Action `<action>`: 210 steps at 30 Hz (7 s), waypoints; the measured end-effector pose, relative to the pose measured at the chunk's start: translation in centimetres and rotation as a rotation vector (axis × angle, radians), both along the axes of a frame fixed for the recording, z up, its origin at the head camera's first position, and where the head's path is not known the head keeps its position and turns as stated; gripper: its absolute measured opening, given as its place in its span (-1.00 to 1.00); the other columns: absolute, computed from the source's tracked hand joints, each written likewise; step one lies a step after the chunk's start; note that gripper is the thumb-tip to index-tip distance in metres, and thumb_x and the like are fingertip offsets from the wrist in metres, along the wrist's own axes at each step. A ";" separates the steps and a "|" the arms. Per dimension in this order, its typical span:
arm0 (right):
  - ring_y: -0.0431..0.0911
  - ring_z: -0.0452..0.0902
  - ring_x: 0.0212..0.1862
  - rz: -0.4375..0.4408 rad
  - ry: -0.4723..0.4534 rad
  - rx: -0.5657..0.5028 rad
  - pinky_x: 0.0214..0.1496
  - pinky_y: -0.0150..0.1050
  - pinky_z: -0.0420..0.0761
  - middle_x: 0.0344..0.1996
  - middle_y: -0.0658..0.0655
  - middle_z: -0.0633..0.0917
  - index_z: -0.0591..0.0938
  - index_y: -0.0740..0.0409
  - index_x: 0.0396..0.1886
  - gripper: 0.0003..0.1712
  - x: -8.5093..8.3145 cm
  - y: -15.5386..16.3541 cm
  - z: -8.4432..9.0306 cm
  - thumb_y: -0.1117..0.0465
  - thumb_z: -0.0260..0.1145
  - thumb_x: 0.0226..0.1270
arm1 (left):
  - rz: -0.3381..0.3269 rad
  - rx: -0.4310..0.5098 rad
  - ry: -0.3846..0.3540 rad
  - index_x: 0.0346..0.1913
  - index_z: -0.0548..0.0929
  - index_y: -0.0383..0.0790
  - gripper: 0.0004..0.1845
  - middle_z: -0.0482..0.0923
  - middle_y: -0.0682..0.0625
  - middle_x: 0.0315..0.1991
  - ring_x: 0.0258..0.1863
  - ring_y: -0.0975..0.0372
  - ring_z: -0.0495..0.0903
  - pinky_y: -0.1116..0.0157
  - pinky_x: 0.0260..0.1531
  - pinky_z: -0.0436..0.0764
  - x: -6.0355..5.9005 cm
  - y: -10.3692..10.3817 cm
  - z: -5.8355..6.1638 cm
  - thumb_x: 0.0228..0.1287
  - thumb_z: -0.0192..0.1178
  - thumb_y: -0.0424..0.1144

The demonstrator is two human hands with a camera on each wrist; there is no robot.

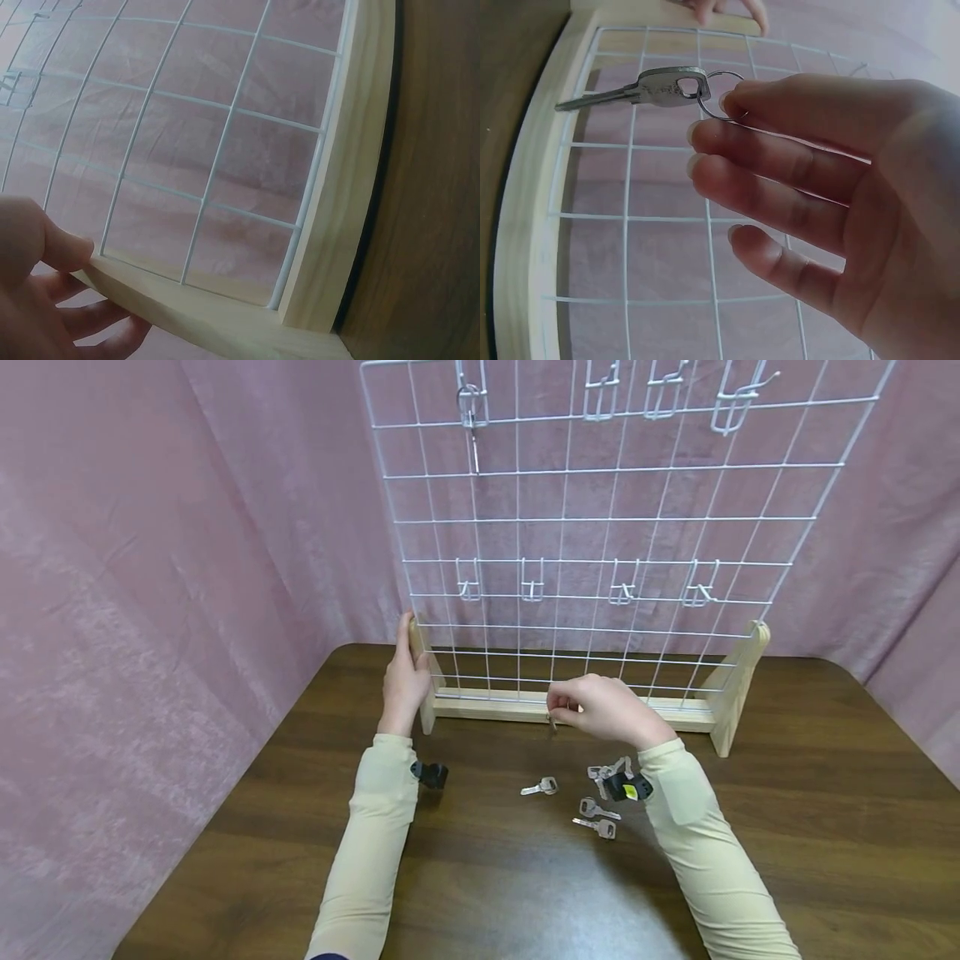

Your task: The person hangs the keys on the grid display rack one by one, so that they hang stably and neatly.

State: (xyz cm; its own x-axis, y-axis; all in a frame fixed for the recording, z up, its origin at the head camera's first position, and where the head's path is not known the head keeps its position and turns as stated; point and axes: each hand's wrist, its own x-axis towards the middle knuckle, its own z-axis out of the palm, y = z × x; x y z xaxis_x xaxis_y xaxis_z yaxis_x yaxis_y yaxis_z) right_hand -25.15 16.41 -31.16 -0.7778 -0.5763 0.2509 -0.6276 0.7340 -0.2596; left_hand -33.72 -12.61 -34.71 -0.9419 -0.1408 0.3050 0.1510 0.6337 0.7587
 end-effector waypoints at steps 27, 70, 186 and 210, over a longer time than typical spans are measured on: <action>-0.31 0.47 -0.48 -0.053 0.117 -0.064 -0.44 -0.26 0.45 -0.59 -0.18 0.62 0.60 -0.07 -0.42 -0.91 1.2 0.2 1.0 0.19 0.31 0.28 | 0.007 -0.015 0.017 0.48 -0.05 0.40 -0.26 0.47 -0.36 0.23 -0.09 -0.24 0.64 -0.15 -0.24 0.61 0.5 0.0 0.0 0.45 -0.03 -0.32; -0.62 0.12 -0.55 -0.459 0.615 -0.400 -0.31 -0.41 0.12 -0.78 -0.60 0.17 0.67 0.09 -0.11 -0.70 -0.6 2.3 24.7 0.05 0.11 0.39 | -0.014 -0.008 -0.010 0.49 -0.05 0.36 -0.27 0.45 -0.35 0.26 -0.05 -0.24 0.64 -0.14 -0.20 0.62 0.7 0.1 0.0 0.46 -0.03 -0.31; -0.29 0.51 -0.40 0.160 -0.217 0.210 -0.36 -0.38 0.49 -0.48 -0.11 0.63 0.61 0.06 -0.27 -0.82 0.4 -0.4 -3.8 0.23 0.40 0.12 | -0.139 0.008 -0.014 0.50 -0.08 0.36 -0.27 0.26 -0.27 0.42 0.06 -0.21 0.59 -0.12 -0.10 0.63 0.3 -0.1 0.0 0.47 -0.02 -0.29; -0.29 0.31 -0.49 0.139 -0.356 0.272 -0.43 -0.41 0.34 -0.55 -0.06 0.51 0.50 0.05 -0.49 -0.73 0.1 -1.9 -6.9 0.27 0.48 -0.06 | -0.120 -0.007 0.006 0.49 -0.05 0.35 -0.26 0.32 -0.27 0.39 0.07 -0.20 0.58 -0.12 -0.08 0.61 0.2 0.1 0.1 0.45 0.00 -0.31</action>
State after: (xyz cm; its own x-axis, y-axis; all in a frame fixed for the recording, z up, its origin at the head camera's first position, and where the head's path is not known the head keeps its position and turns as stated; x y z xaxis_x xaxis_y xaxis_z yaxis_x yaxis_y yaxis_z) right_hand -25.03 14.51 -38.09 -0.6987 -0.6890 -0.1925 -0.6316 0.7205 -0.2863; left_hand -33.48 -12.53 -34.65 -0.9501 -0.0245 0.3110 0.2306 0.6163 0.7530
